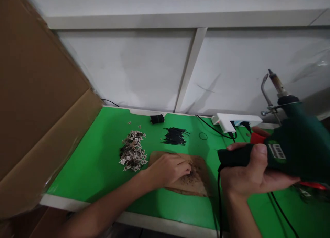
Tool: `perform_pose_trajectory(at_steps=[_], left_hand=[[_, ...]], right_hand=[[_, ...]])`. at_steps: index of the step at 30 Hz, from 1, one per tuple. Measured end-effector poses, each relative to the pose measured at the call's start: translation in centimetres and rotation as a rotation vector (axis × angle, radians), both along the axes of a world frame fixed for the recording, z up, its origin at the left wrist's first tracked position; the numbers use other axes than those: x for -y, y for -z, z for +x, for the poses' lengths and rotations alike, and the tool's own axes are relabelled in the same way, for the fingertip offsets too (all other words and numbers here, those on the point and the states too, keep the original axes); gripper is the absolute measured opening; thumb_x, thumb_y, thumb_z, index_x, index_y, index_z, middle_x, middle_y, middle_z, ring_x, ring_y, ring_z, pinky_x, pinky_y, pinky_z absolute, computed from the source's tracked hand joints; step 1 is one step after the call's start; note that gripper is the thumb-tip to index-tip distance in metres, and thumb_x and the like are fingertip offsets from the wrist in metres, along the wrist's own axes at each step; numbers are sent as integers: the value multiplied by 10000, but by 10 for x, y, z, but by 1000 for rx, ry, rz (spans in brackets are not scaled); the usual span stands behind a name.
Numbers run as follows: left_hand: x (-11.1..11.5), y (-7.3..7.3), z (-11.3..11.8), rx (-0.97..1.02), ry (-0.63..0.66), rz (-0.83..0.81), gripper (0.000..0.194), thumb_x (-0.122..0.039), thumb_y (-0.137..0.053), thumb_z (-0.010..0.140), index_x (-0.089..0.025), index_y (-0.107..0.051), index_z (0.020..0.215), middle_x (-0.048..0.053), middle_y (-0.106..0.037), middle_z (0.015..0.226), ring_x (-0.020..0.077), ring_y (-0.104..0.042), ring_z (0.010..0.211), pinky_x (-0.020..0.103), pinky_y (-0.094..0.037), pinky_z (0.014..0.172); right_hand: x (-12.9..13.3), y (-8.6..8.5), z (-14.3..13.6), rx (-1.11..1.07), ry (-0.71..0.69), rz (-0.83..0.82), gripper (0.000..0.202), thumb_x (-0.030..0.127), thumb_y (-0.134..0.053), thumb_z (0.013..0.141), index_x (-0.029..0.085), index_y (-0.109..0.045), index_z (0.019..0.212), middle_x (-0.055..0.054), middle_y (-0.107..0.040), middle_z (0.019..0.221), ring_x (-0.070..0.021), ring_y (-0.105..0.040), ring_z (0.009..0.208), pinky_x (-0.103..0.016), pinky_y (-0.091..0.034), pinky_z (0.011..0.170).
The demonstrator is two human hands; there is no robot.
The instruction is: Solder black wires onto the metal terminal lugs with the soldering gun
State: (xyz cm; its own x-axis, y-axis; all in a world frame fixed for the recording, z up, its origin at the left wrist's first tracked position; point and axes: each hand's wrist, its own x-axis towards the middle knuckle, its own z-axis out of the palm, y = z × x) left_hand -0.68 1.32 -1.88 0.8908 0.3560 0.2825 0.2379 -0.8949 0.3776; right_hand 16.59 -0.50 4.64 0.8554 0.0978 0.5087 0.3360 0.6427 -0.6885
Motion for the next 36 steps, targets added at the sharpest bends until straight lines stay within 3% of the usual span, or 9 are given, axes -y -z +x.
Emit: perform_pose_trajectory(at_steps=[12, 18, 21, 23, 26, 29, 32, 36], left_hand=[[4, -3, -4, -114, 6, 111, 117, -228, -538, 1027, -185, -645, 1051, 40, -667, 1022, 192, -640, 941, 285, -489, 695], [6, 4, 1, -64, -16, 135, 143, -240, -514, 1041, -185, -646, 1040, 36, -666, 1014, 186, -638, 963, 298, -510, 789], [6, -1, 3, -55, -43, 124, 139, -251, -532, 1036, -190, -657, 1044, 36, -684, 1024, 178, -658, 963, 286, -518, 793], [0, -8, 1, -53, -93, 93, 166, -295, -556, 1031, -207, -645, 1140, 27, -700, 1027, 170, -671, 938, 275, -523, 771], [-18, -21, -11, -30, -272, 57, 271, -290, -564, 1026, -218, -588, 1285, 33, -710, 1081, 172, -678, 973, 274, -526, 786], [-38, -26, -25, -118, -453, 114, 172, -233, -586, 1003, -203, -661, 1155, 60, -702, 1124, 211, -665, 1034, 318, -506, 824], [-47, -24, -29, -252, -466, 167, 106, -242, -617, 982, -199, -711, 1005, 63, -708, 1071, 231, -662, 991, 341, -462, 784], [-46, -20, -23, -327, -466, 203, 166, -202, -558, 1003, -195, -714, 945, 54, -715, 1056, 225, -653, 971, 351, -417, 769]], right_hand=[[-3, -3, -2, 74, -23, 13, 414, 182, -734, 711, 244, -471, 1026, 24, -651, 865, -165, -650, 685, -248, -463, 380], [-4, 0, -1, 34, -31, 35, 387, 173, -772, 709, 258, -538, 1005, 33, -688, 920, -160, -660, 686, -254, -469, 387], [-3, -2, -3, 31, -47, 50, 379, 170, -793, 717, 258, -562, 1004, 23, -682, 923, -174, -669, 717, -262, -473, 383], [-2, -3, -3, 25, -63, 28, 343, 179, -796, 733, 260, -593, 996, 24, -672, 915, -182, -680, 746, -264, -480, 384], [-1, -5, -4, 15, -67, -3, 307, 196, -795, 746, 267, -645, 1005, 37, -661, 902, -152, -654, 683, -273, -485, 376], [0, -6, -5, 17, -78, -5, 343, 211, -791, 741, 260, -646, 1048, 21, -687, 929, -174, -671, 746, -281, -485, 380], [2, -6, -6, -1, -101, -61, 368, 230, -763, 764, 264, -603, 1094, 7, -701, 970, -214, -690, 904, -272, -482, 406], [3, -5, -5, -22, -114, -94, 360, 224, -747, 784, 249, -573, 1098, 21, -682, 939, -164, -654, 795, -262, -493, 433]])
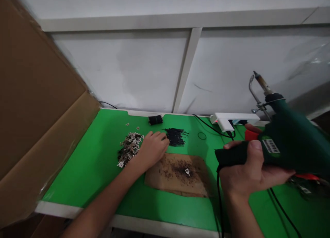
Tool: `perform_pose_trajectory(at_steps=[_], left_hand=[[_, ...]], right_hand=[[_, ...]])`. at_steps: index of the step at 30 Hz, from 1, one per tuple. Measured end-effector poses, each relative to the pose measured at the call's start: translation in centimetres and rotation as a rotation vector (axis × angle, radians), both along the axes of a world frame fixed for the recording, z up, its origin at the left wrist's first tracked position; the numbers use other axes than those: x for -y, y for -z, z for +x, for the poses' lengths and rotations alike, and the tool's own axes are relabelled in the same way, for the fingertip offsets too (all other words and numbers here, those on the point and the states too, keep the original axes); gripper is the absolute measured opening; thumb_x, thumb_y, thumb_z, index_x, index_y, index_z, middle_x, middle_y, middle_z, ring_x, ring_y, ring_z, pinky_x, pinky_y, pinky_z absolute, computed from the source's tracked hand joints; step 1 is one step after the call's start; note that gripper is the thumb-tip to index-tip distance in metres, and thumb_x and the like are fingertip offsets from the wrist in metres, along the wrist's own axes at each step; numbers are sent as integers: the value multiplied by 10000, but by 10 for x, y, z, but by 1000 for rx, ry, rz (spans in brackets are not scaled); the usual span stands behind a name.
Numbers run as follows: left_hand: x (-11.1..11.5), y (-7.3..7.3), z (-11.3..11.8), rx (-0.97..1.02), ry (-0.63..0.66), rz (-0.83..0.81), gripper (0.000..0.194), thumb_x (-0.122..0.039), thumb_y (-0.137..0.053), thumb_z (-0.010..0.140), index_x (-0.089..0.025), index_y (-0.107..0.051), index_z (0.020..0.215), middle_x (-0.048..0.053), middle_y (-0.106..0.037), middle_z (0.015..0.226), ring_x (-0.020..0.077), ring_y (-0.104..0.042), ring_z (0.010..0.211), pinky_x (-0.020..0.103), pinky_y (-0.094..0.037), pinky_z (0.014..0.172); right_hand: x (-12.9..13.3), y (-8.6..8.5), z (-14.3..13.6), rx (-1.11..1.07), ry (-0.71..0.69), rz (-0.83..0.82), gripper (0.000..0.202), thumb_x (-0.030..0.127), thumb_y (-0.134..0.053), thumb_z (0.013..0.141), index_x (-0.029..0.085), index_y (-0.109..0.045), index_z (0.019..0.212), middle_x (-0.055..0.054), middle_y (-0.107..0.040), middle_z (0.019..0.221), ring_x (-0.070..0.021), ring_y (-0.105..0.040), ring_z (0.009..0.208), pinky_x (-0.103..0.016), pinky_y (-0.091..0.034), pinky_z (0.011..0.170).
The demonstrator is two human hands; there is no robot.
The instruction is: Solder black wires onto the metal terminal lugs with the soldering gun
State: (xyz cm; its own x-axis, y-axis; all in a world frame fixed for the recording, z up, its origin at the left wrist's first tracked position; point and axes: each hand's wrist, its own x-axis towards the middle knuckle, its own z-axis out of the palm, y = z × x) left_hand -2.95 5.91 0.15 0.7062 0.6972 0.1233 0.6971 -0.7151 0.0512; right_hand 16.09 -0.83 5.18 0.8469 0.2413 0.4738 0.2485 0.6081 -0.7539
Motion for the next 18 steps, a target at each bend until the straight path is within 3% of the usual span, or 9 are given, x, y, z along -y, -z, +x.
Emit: perform_pose_trajectory(at_steps=[8, 18], left_hand=[[2, 0, 9, -94, 9, 104, 109, -138, -557, 972, -154, -644, 909, 77, -681, 953, 236, -635, 929, 348, -418, 725], [3, 6, 8, -99, -14, 96, 126, -123, -498, 1001, -153, -615, 967, 87, -661, 993, 240, -634, 947, 333, -459, 719]], right_hand=[[-1, 1, 1, -13, -20, 9, 350, 247, -762, 766, 259, -536, 1033, 33, -679, 904, -153, -653, 777, -251, -497, 436], [-1, 2, 1, -8, -28, 9, 328, 258, -776, 780, 267, -549, 1017, 18, -656, 890, -170, -637, 778, -268, -492, 431]])
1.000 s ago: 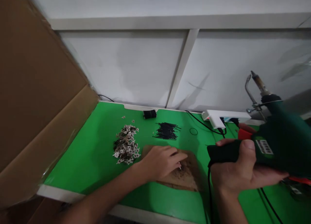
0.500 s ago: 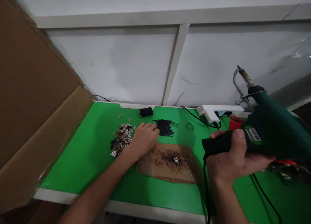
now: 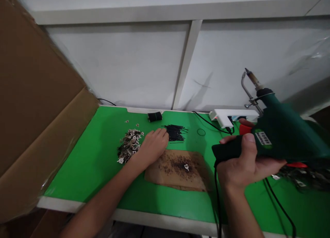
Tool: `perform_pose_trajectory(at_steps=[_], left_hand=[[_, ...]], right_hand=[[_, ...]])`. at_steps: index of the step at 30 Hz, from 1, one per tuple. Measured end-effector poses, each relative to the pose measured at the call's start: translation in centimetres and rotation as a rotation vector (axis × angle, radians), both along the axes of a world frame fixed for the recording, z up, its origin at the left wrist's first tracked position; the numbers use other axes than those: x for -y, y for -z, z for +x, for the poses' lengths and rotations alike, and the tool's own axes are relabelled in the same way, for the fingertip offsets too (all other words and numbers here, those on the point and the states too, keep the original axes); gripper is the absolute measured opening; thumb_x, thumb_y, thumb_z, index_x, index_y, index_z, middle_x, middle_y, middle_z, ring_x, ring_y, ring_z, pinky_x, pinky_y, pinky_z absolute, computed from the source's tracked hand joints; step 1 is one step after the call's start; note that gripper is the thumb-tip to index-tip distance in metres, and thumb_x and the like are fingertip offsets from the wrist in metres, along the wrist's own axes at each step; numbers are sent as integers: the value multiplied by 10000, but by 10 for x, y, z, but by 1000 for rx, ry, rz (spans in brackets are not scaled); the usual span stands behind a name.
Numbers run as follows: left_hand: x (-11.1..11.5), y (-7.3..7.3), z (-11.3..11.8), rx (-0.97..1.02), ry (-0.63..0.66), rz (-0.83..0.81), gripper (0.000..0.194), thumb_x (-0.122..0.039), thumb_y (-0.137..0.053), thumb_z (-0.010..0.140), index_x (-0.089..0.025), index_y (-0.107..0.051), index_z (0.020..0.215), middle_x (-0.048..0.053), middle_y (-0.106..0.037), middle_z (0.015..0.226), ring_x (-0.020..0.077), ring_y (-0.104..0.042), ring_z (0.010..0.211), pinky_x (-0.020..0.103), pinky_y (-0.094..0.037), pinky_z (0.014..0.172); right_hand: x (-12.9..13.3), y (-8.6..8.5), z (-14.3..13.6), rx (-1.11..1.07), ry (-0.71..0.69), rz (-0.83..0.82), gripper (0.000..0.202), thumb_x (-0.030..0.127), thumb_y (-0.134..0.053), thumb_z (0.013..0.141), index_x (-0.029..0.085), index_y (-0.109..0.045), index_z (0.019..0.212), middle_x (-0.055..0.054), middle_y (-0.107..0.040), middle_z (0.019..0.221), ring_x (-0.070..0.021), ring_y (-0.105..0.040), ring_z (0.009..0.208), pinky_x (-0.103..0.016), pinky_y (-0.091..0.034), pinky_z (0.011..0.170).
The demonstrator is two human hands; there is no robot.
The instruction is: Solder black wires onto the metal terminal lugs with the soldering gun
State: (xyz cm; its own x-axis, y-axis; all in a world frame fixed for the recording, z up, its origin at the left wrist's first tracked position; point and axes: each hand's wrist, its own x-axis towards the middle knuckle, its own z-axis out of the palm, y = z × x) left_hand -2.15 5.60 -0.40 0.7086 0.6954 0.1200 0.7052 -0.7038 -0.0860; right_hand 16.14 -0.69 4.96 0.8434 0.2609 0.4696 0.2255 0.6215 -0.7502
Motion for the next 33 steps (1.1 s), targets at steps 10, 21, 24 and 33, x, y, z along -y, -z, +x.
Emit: perform_pose_trajectory(at_steps=[10, 21, 24, 33], left_hand=[[11, -20, -8, 687, 98, -310, 147, -204, -446, 1046, -185, -574, 976, 26, -659, 937, 152, -641, 846, 256, -509, 764], [36, -32, 4, 1090, 205, -256, 108, -141, -528, 1012, -170, -632, 1001, 51, -702, 930, 126, -665, 840, 206, -511, 671], [36, -32, 4, 1092, 208, -249, 104, -129, -543, 1003, -163, -641, 996, 53, -701, 926, 128, -673, 860, 205, -519, 680], [38, -31, 6, 1086, 211, -256, 107, -138, -552, 998, -162, -657, 996, 64, -711, 922, 136, -681, 841, 222, -535, 682]], right_hand=[[6, 1, -2, -8, -227, -324, 415, 298, -899, 672, 199, -628, 969, -32, -716, 930, -113, -580, 522, -260, -503, 474], [16, -1, -15, 6, -698, -556, 368, 326, -886, 656, 187, -673, 922, -46, -725, 825, -111, -541, 507, -230, -468, 434], [16, 0, -15, 15, -725, -561, 359, 306, -871, 682, 183, -676, 956, -50, -724, 842, -105, -538, 506, -229, -468, 436], [18, -3, -14, 13, -741, -574, 319, 314, -868, 674, 172, -672, 882, -43, -708, 779, -104, -525, 495, -224, -455, 428]])
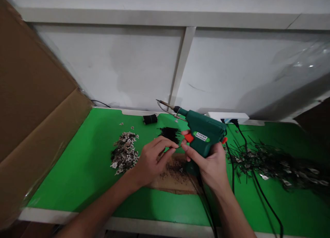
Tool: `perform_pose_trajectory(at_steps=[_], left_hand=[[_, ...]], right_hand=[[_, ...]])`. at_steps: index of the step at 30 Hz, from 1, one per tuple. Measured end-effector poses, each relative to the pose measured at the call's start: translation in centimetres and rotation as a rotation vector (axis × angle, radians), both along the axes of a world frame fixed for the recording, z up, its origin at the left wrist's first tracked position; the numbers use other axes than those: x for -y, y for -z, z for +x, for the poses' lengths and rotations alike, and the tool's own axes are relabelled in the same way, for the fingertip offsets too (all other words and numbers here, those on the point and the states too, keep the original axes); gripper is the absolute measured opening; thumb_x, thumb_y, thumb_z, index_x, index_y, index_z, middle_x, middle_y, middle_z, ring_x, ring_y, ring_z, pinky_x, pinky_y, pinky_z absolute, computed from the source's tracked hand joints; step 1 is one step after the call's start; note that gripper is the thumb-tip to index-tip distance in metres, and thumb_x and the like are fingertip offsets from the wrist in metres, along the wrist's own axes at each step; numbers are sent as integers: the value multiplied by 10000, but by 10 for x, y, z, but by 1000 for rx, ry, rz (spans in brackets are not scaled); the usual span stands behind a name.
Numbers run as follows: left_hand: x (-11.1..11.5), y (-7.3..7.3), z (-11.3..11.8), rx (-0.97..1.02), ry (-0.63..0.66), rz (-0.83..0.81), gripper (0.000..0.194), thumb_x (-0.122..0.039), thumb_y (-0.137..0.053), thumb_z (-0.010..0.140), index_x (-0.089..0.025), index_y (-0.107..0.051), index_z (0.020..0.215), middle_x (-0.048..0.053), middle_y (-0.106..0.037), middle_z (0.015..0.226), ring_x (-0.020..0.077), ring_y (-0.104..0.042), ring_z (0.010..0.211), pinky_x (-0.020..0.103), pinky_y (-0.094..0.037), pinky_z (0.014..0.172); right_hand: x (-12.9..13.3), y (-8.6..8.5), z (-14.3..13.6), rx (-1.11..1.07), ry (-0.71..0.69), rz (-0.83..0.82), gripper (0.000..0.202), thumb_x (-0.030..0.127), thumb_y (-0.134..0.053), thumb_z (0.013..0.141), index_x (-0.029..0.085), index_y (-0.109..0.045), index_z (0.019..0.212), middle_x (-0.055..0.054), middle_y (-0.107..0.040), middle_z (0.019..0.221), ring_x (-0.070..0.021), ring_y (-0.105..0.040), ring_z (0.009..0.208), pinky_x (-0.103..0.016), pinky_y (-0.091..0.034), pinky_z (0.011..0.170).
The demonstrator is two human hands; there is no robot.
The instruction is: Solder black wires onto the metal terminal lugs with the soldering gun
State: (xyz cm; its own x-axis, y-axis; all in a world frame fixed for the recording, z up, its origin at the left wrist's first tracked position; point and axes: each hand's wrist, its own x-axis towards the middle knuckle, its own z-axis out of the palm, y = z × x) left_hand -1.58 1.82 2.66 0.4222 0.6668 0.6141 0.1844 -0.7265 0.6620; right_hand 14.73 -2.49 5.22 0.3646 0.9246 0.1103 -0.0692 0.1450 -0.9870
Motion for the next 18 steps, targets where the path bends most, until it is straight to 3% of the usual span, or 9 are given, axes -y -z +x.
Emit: perform_pose_trajectory(at_steps=[5, 7, 10, 14, 18], left_hand=[[0, 4, 2, 51, -17, -40, 77, -211, -635, 973, -161, -694, 966, 41, -721, 867, 114, -658, 730, 219, -528, 663], [0, 6, 1, 33, -30, -77, 101, -239, -649, 969, -163, -715, 959, 38, -731, 873, 101, -629, 666, 216, -508, 630], [5, 11, -1, -155, 19, -141, 103, -237, -663, 956, -175, -733, 914, 20, -733, 850, 106, -631, 667, 221, -489, 632], [19, 24, 2, -511, 111, -63, 107, -229, -704, 918, -191, -728, 821, 8, -746, 832, 159, -678, 794, 265, -503, 727], [28, 35, 9, -631, 106, -35, 122, -231, -674, 932, -184, -705, 823, 24, -735, 829, 177, -672, 824, 291, -507, 758]], right_hand=[[-2, 3, -4, 10, 12, -6, 297, 308, -870, 671, 171, -678, 852, -29, -699, 746, -103, -525, 486, -221, -446, 420], [-3, -1, -2, 45, 74, 18, 294, 305, -880, 661, 171, -687, 838, -35, -705, 762, -106, -528, 477, -236, -454, 419], [5, -12, 7, 56, 227, 149, 255, 278, -855, 716, 202, -700, 903, -47, -722, 906, -111, -554, 502, -250, -440, 414], [55, -22, 16, 57, 499, 258, 247, 230, -812, 735, 276, -724, 961, -43, -704, 947, -154, -588, 574, -260, -354, 358], [133, 3, 7, 118, 685, -87, 266, 347, -821, 692, 291, -730, 935, -71, -719, 880, -212, -592, 546, -362, -475, 401]])
